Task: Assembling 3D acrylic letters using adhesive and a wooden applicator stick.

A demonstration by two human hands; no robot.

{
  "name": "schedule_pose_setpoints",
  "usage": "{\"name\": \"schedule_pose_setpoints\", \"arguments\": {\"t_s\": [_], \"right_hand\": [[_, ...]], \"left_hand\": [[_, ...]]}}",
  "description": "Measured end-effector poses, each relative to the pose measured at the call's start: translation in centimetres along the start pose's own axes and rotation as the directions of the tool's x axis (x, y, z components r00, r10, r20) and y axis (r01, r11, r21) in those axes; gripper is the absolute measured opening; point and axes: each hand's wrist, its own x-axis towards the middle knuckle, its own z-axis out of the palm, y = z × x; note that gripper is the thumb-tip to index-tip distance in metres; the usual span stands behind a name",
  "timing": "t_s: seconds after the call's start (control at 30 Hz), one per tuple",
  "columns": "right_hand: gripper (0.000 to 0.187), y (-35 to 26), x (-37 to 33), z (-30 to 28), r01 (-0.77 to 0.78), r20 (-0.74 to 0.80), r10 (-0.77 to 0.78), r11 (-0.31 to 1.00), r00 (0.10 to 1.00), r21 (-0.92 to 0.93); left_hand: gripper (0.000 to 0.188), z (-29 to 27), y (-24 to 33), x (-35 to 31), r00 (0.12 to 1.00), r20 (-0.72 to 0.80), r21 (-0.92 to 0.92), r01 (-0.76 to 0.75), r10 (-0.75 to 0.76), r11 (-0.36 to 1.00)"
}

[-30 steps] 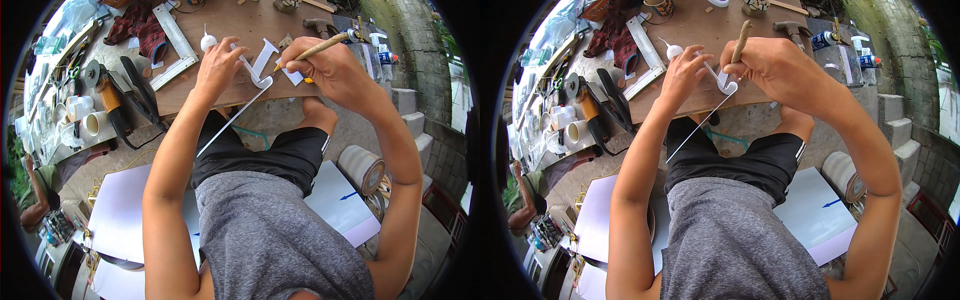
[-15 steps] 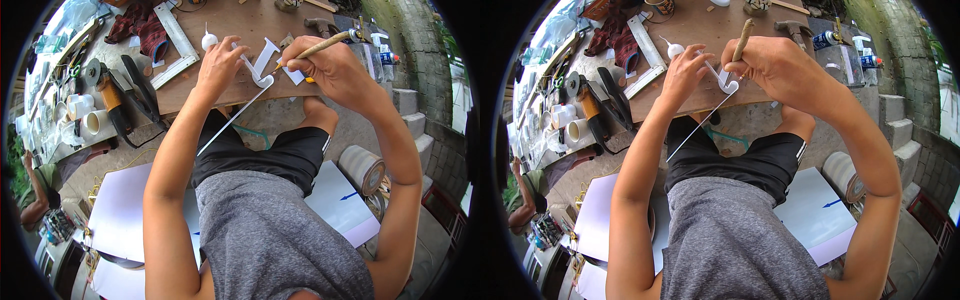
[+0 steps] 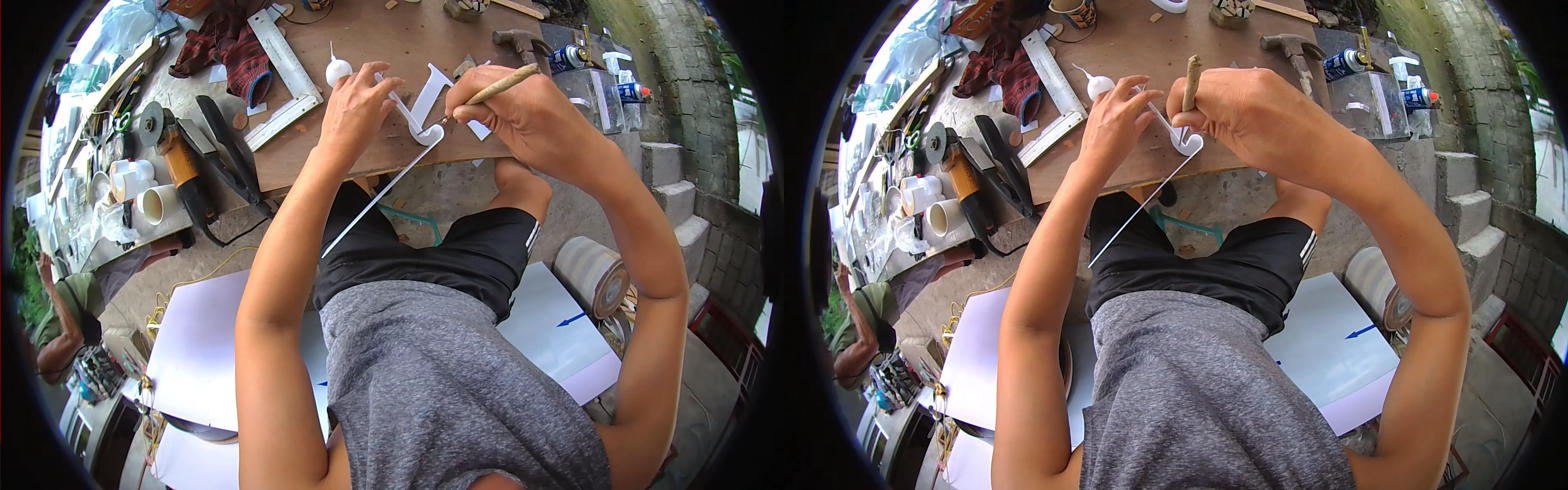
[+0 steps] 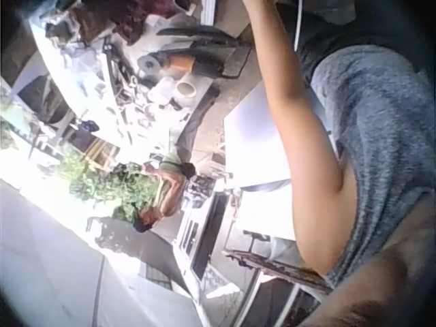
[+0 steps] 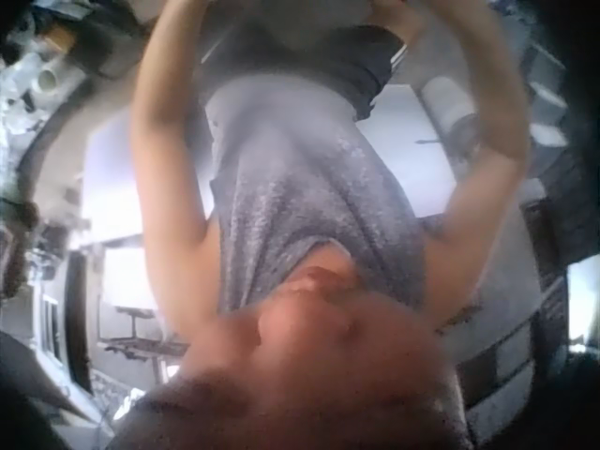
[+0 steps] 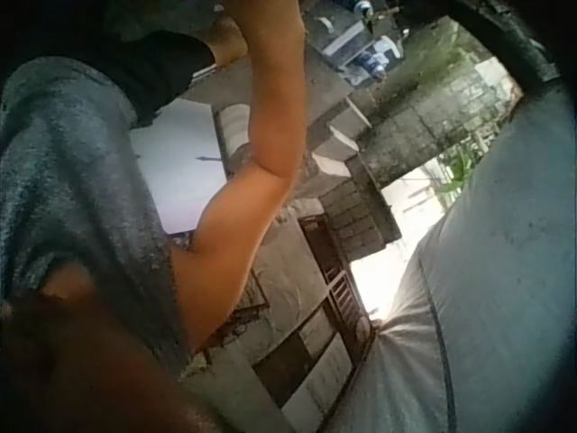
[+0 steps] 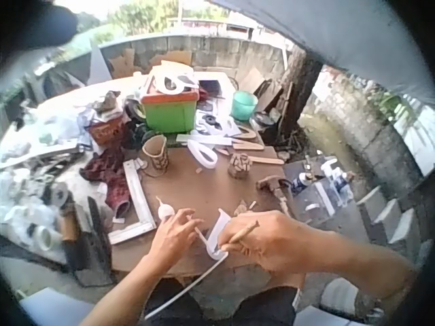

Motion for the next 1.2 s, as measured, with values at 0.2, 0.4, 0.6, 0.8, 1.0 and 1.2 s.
{"name": "schedule_pose_setpoints", "arguments": {"t_s": [0.2,0.4,0.6,0.8,1.0,1.2], "right_hand": [[0.010,0.1,-0.1,-0.1,0.023,-0.010,-0.023,1.000,1.000,-0.014],[0.009,0.4,-0.3,0.0,0.053,-0.023,-0.053,0.999,0.998,0.001],[0.010,0.1,-0.4,-0.1,-0.022,0.028,0.022,1.000,0.999,-0.006],[0.010,0.2,-0.4,-0.1,-0.009,0.029,0.011,0.999,1.000,-0.050],[0.018,1.0,-0.5,0.3,0.065,-0.030,-0.065,0.998,0.997,-0.007],[0.014,0.2,-0.8,-0.6,0.096,-0.078,-0.095,0.995,0.992,0.013]], "left_hand": [[0.036,-0.1,0.0,0.1,1.000,0.011,-0.013,0.003,-0.003,1.000],[0.033,-0.1,0.2,0.3,1.000,0.023,-0.027,0.000,0.000,1.000],[0.035,0.0,0.1,0.3,1.000,0.024,-0.046,0.005,-0.004,0.999],[0.037,-0.2,0.2,0.6,1.000,0.026,-0.064,0.013,-0.011,0.998],[0.038,-0.2,0.3,0.8,0.999,0.035,-0.059,0.029,-0.027,0.998],[0.043,-0.7,0.3,0.5,1.000,0.026,-0.041,0.015,-0.014,0.999]]}}
